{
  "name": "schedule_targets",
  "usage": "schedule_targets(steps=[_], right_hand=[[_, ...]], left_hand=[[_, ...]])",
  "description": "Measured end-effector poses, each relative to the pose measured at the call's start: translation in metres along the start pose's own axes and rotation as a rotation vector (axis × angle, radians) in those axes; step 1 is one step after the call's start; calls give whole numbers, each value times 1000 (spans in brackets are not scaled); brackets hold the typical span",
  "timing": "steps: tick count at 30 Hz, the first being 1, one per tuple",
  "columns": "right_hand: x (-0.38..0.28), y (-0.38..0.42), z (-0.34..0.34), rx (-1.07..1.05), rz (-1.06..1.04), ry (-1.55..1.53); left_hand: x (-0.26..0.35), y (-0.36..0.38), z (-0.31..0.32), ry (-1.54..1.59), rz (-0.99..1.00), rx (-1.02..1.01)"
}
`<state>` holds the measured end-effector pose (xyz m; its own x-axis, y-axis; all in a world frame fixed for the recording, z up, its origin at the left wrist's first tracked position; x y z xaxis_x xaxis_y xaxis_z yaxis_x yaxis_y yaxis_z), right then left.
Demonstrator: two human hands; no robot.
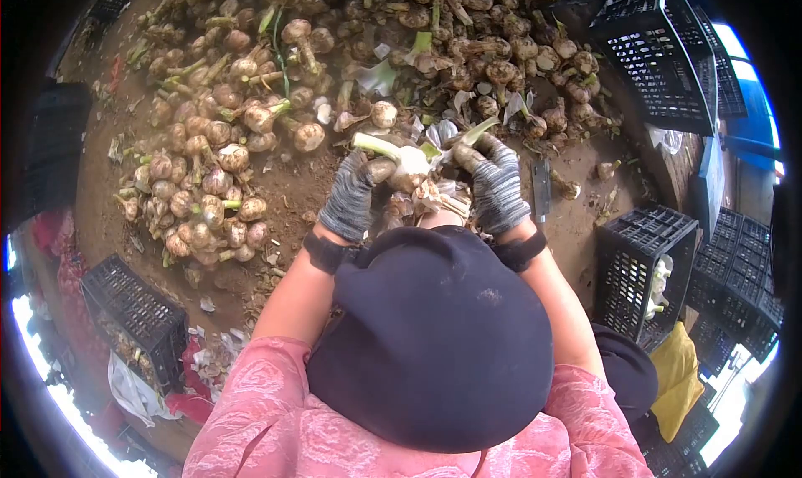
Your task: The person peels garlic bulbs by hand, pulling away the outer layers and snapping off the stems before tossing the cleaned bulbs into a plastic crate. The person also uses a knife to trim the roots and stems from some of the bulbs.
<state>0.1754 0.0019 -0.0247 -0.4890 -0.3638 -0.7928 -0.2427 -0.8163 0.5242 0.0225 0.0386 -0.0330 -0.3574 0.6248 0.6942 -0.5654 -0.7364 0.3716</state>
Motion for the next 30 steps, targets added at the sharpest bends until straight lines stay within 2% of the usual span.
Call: schedule_targets(steps=[2,3,4,6,7,8,10,13,16,18,20,21,24,26,27,29,30], right_hand=[[-7,-5,-18,123,-102,23],[-11,-10,-25,126,-166,332],[-11,-9,-24,127,-166,332],[-38,2,-1,113,-493,1008],[-44,8,11,49,-547,1043],[-47,13,17,49,-546,1043],[-49,22,38,-122,-536,857],[-55,29,58,-213,-617,882],[-50,32,64,-263,-691,920],[-48,33,65,-299,-714,879],[-50,35,66,-360,-704,870],[-49,37,69,-419,-694,859],[-51,39,70,-414,-729,902],[-51,38,66,-343,-728,881],[-52,36,61,-274,-726,859],[-50,34,56,-236,-702,808],[-48,32,51,-196,-674,758]], left_hand=[[3,1,-1,37,27,8],[4,3,-2,36,6,7],[4,4,-2,34,-15,6],[9,1,1,-12,21,-29],[12,0,4,-57,55,-60],[12,-1,5,-56,54,-59],[21,-3,8,-344,142,-29],[19,-7,10,-375,248,-135],[17,-4,5,-433,192,-55],[18,-2,6,-357,166,-67],[14,-4,-1,-551,155,-47],[13,-5,-4,-551,153,-45],[10,-2,6,-595,161,-117],[13,3,20,-146,108,-81],[10,1,20,-146,109,-80],[10,-4,12,-572,175,14],[8,-5,9,-572,173,15]])
Point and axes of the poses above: each hand's wrist, its own y-axis away from the middle knuckle, its own z-axis out of the palm, x = y × z, the point moved 9 cm from there along -y, towards the middle knuckle, and after that the axes turned 7 degrees about -y, right-handed, at the moved point
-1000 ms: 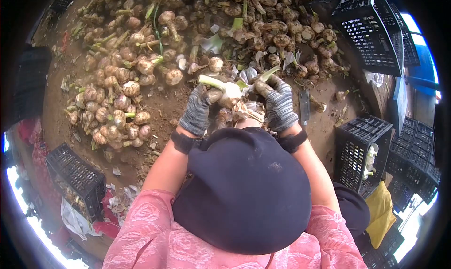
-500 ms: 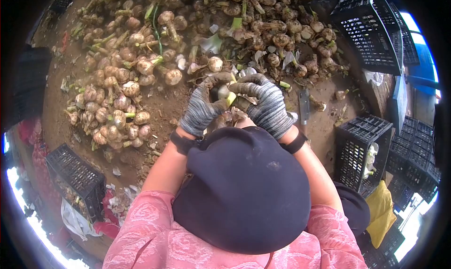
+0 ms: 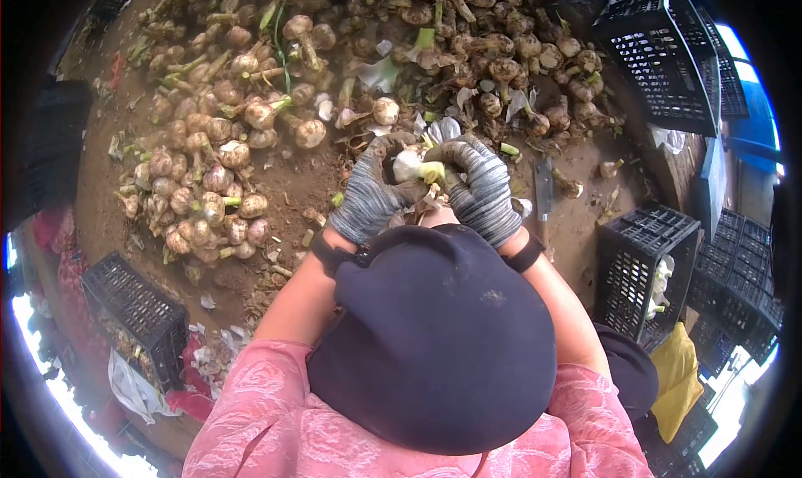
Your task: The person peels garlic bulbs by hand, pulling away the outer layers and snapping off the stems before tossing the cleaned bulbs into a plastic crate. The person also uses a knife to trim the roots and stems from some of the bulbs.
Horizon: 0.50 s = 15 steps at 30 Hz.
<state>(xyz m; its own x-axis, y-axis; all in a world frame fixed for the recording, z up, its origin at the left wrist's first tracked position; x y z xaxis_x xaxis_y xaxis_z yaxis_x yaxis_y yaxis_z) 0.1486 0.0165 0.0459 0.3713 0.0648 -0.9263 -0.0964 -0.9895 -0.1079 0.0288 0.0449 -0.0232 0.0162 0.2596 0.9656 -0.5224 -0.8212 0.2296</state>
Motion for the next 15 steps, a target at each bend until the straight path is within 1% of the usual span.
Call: schedule_targets(steps=[1,3,4,5,6,7,8,10,11,13,14,15], right_hand=[[3,3,2,0,3,-1],[40,12,2,122,326,-312],[55,19,4,185,487,-467],[60,21,3,209,559,-641],[62,21,0,210,559,-641],[63,20,-1,192,559,-647],[63,18,-1,175,558,-652],[70,18,-5,218,590,-643],[78,21,-13,318,639,-669],[91,29,-25,512,751,-778],[98,31,-30,477,750,-735],[96,24,-33,365,592,-541]], left_hand=[[0,0,0,30,11,-18],[1,1,3,131,5,-54],[3,1,4,132,5,-56],[10,2,5,181,46,-69],[15,3,6,231,88,-82],[16,4,2,96,111,-34],[16,5,2,96,111,-34],[15,6,7,322,83,-132],[13,6,8,380,98,-158],[12,6,5,351,91,-141],[13,7,2,318,83,-124],[20,7,1,354,137,-116]])
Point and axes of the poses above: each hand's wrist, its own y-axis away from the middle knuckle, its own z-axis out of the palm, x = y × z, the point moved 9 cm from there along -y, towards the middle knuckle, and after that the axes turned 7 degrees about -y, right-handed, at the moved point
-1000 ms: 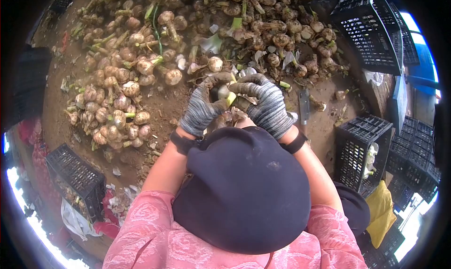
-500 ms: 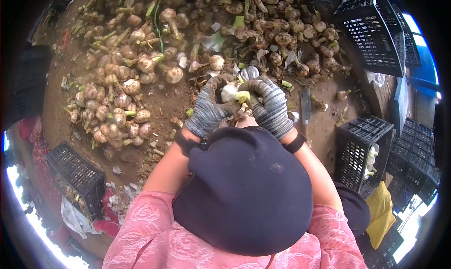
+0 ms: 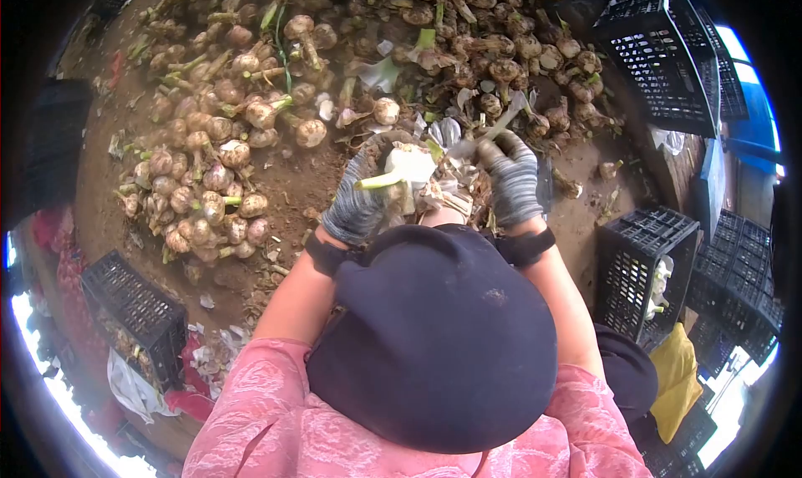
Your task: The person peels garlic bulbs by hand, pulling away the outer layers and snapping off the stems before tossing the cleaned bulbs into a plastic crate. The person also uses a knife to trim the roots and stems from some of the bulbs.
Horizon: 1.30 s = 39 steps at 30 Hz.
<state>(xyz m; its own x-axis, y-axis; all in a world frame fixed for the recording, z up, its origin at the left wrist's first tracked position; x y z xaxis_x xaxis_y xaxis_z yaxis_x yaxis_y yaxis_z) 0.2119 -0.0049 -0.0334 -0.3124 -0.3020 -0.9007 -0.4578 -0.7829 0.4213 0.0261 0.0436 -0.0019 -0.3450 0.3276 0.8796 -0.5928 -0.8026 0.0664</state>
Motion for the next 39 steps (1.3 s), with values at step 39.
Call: schedule_targets(steps=[39], right_hand=[[-73,34,60,-347,-527,746]], left_hand=[[-9,-2,-3,-245,-97,34]])
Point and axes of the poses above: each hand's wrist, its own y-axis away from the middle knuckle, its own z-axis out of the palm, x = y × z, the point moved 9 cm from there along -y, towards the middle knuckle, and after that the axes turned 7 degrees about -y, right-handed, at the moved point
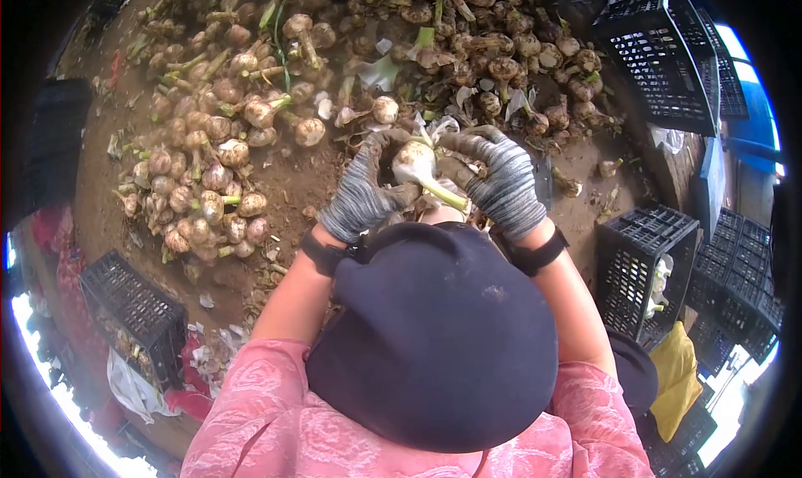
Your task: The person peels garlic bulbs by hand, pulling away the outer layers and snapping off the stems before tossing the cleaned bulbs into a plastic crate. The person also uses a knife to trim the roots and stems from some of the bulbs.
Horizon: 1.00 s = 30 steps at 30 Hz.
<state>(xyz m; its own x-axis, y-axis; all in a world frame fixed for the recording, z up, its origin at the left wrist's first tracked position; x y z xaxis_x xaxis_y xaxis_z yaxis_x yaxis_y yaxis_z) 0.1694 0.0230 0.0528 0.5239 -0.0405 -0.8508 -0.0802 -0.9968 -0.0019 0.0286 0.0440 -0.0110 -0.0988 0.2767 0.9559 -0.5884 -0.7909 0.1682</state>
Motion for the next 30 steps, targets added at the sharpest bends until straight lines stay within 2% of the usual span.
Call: schedule_targets(steps=[3,4,6,10,12,14,21,22,24,26,28,30], right_hand=[[-23,2,5,-29,-209,119],[-25,1,4,-29,-210,118],[-46,5,10,-80,-389,407],[-46,13,18,-91,-496,500],[-44,12,19,-107,-455,512],[-34,7,15,-90,-302,395],[-10,4,-4,104,-202,233],[-11,4,-5,104,-201,233],[-15,5,-10,142,-212,31],[-23,2,-10,101,-214,50],[-34,2,2,-29,-324,183],[-39,4,3,-23,-376,253]], left_hand=[[2,3,4,25,-63,-12],[3,4,5,35,-79,-13],[4,4,4,33,-76,-36],[-6,4,5,5,-95,-54],[-10,5,7,69,-113,-62],[-11,5,7,132,-130,-68],[-4,3,16,333,-146,-145],[-1,2,16,387,-126,-138],[-6,2,13,380,-127,-104],[-7,0,10,374,-129,-68],[-8,-2,8,109,-159,-66],[-10,-2,7,86,-141,-63]])
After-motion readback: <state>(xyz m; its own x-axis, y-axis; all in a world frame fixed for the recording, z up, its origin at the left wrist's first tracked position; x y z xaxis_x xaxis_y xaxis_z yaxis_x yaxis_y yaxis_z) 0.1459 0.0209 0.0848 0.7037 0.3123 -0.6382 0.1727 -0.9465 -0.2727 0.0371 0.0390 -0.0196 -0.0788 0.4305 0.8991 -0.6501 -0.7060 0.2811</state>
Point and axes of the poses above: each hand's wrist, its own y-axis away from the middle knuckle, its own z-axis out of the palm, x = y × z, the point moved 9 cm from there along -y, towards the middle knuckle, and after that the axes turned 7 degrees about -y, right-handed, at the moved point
